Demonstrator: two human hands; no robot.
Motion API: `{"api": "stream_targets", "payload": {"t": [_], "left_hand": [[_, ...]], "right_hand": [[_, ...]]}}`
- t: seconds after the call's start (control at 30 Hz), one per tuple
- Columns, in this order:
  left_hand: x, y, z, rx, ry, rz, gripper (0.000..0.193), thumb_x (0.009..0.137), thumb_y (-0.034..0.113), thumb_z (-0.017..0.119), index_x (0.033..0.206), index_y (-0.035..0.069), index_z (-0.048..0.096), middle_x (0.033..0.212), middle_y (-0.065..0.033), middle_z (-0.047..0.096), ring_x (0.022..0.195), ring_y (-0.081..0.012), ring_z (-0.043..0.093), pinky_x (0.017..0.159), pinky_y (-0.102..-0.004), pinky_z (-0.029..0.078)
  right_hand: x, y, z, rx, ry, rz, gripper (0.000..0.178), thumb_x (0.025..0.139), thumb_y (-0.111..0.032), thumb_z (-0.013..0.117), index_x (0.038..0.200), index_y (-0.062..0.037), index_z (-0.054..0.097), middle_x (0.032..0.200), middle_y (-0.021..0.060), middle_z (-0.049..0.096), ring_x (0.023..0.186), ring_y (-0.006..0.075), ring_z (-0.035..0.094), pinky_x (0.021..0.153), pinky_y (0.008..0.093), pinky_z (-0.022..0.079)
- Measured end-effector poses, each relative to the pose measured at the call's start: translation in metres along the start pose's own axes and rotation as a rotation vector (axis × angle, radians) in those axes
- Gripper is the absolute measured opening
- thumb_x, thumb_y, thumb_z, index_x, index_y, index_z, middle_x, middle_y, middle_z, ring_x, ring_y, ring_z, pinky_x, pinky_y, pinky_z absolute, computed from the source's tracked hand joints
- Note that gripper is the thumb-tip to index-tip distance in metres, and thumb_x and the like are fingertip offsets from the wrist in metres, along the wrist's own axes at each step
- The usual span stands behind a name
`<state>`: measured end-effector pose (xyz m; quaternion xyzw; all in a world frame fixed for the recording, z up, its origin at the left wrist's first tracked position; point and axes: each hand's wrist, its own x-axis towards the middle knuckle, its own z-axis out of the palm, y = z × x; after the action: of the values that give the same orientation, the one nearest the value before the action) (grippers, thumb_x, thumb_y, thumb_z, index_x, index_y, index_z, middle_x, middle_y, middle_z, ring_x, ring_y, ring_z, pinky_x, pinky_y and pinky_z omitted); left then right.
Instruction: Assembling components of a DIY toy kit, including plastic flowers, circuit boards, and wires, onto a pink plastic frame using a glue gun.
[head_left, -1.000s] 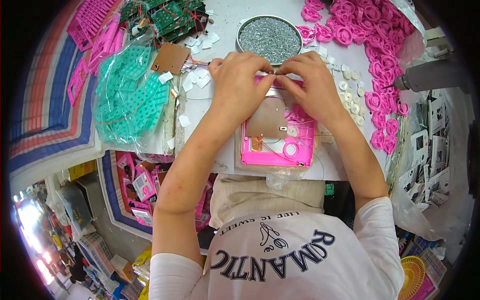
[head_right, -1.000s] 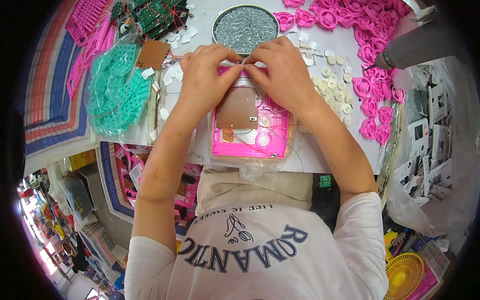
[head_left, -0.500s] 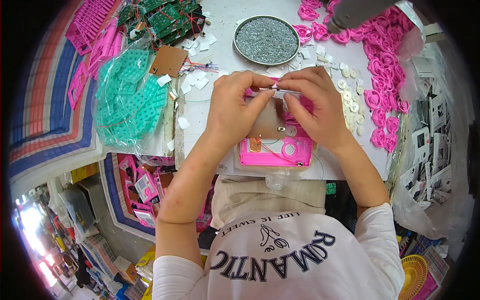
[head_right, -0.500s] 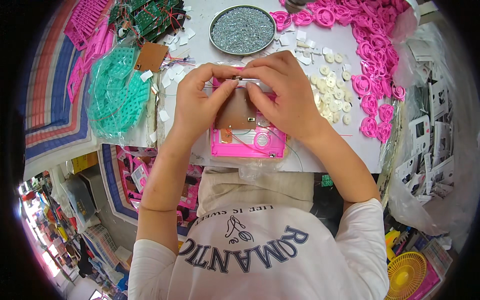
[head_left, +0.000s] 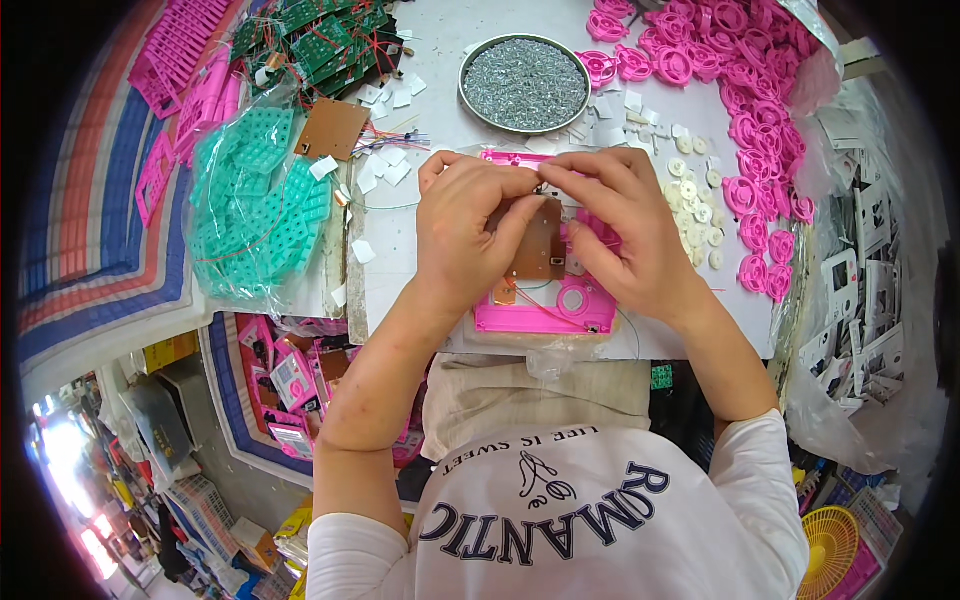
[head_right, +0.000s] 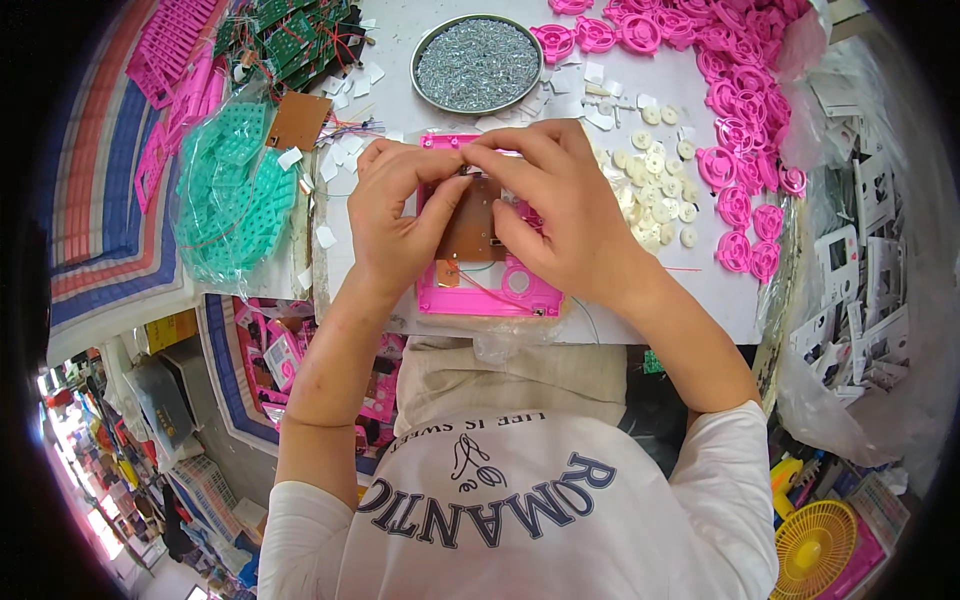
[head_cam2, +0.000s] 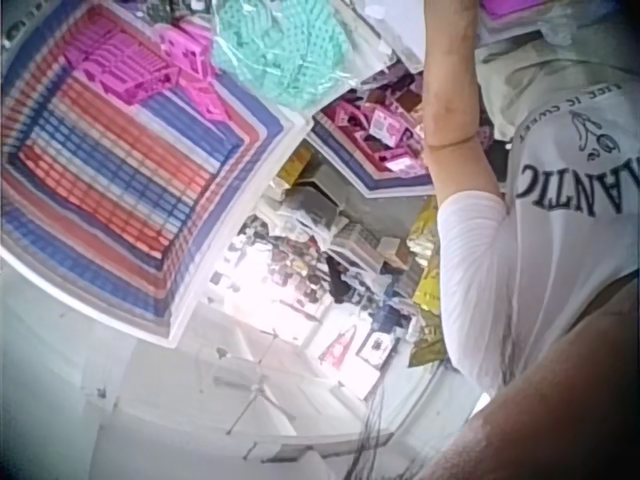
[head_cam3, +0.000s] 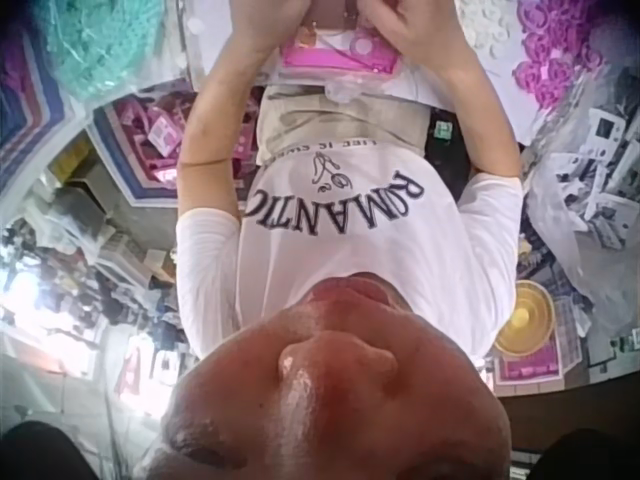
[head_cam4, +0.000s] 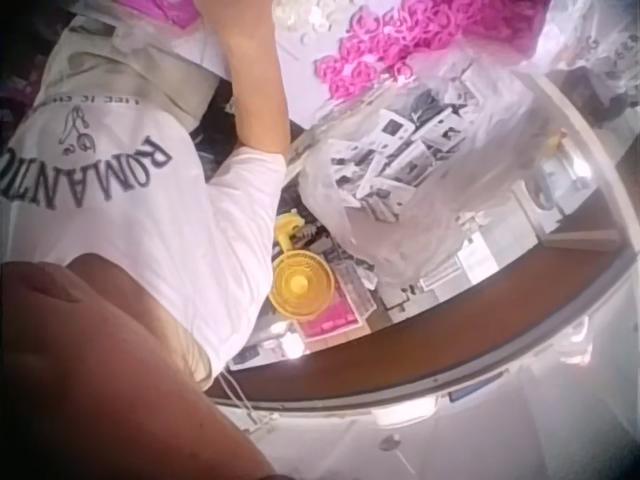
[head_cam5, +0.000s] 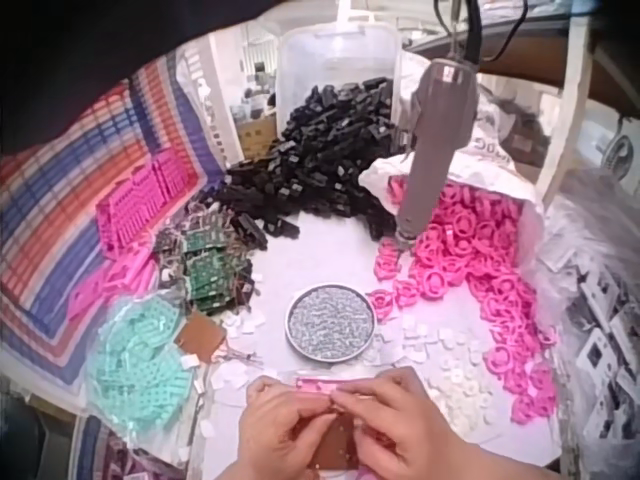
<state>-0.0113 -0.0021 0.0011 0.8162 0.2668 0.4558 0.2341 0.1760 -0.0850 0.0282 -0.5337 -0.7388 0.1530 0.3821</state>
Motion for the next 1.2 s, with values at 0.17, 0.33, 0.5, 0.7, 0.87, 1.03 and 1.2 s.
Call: {"api": "stream_targets", "payload": {"t": [0.17,0.33,0.5,0.7,0.87,1.03,1.2], "left_hand": [[-0.002,0.004,-0.005,0.048,-0.058,0.029,0.016,0.079,0.007,0.080,0.092,0.011,0.072,0.087,-0.0014,0.074,0.079,-0.0207,0.066,0.087,-0.0372,0.043],[-0.006,-0.001,-0.002,-0.019,-0.071,-0.012,0.016,0.079,0.006,0.079,0.094,0.010,0.073,0.088,-0.0026,0.074,0.080,-0.0214,0.067,0.089,-0.0390,0.045],[0.001,0.002,0.004,-0.019,-0.143,0.008,0.016,0.081,0.006,0.078,0.097,0.007,0.074,0.090,-0.0058,0.075,0.082,-0.0256,0.068,0.085,-0.0381,0.048],[-0.002,0.002,-0.020,-0.116,-0.219,-0.279,0.012,0.082,0.000,0.079,0.093,0.000,0.075,0.084,-0.0081,0.075,0.074,-0.0179,0.065,0.077,-0.0303,0.050],[0.007,0.006,-0.022,-0.166,-0.302,-0.417,0.011,0.084,-0.002,0.075,0.095,-0.002,0.074,0.082,-0.0064,0.071,0.077,-0.0124,0.062,0.076,-0.0266,0.048],[0.006,0.004,-0.029,-0.224,-0.386,-0.352,0.010,0.084,-0.004,0.072,0.094,-0.003,0.073,0.093,-0.0092,0.073,0.079,-0.0142,0.062,0.076,-0.0273,0.049],[0.000,-0.005,-0.028,-0.242,-0.332,-0.328,0.010,0.084,-0.004,0.072,0.094,-0.002,0.072,0.094,-0.0104,0.074,0.079,-0.0146,0.062,0.077,-0.0281,0.050]], "right_hand": [[0.006,0.011,-0.008,0.003,0.074,-0.002,0.055,0.077,-0.002,0.061,0.132,-0.0059,0.066,0.129,0.0132,0.062,0.115,0.0330,0.050,0.102,0.0420,0.043],[-0.023,0.010,-0.027,-0.070,0.068,0.090,0.046,0.077,-0.001,0.062,0.122,-0.0050,0.072,0.118,0.0116,0.066,0.110,0.0318,0.054,0.100,0.0421,0.044],[-0.027,0.002,-0.021,-0.006,0.092,0.059,0.039,0.080,-0.007,0.067,0.119,-0.0058,0.072,0.117,0.0112,0.066,0.108,0.0315,0.055,0.096,0.0415,0.048],[-0.077,0.053,-0.090,-0.309,-0.041,0.298,0.031,0.085,-0.010,0.068,0.115,-0.0040,0.074,0.114,0.0136,0.070,0.109,0.0308,0.061,0.096,0.0399,0.048],[-0.131,0.108,-0.214,-0.683,0.333,0.776,0.025,0.086,-0.021,0.069,0.103,-0.0040,0.076,0.095,0.0163,0.075,0.086,0.0351,0.071,0.080,0.0429,0.055],[-0.170,0.204,-0.323,-1.243,0.430,1.102,0.047,0.081,-0.024,0.074,0.126,-0.0124,0.068,0.126,0.0142,0.067,0.120,0.0392,0.060,0.092,0.0510,0.053],[-0.179,0.228,-0.328,-1.304,0.390,1.342,0.058,0.081,-0.024,0.076,0.137,-0.0148,0.060,0.141,0.0127,0.057,0.133,0.0425,0.048,0.109,0.0534,0.043]]}}
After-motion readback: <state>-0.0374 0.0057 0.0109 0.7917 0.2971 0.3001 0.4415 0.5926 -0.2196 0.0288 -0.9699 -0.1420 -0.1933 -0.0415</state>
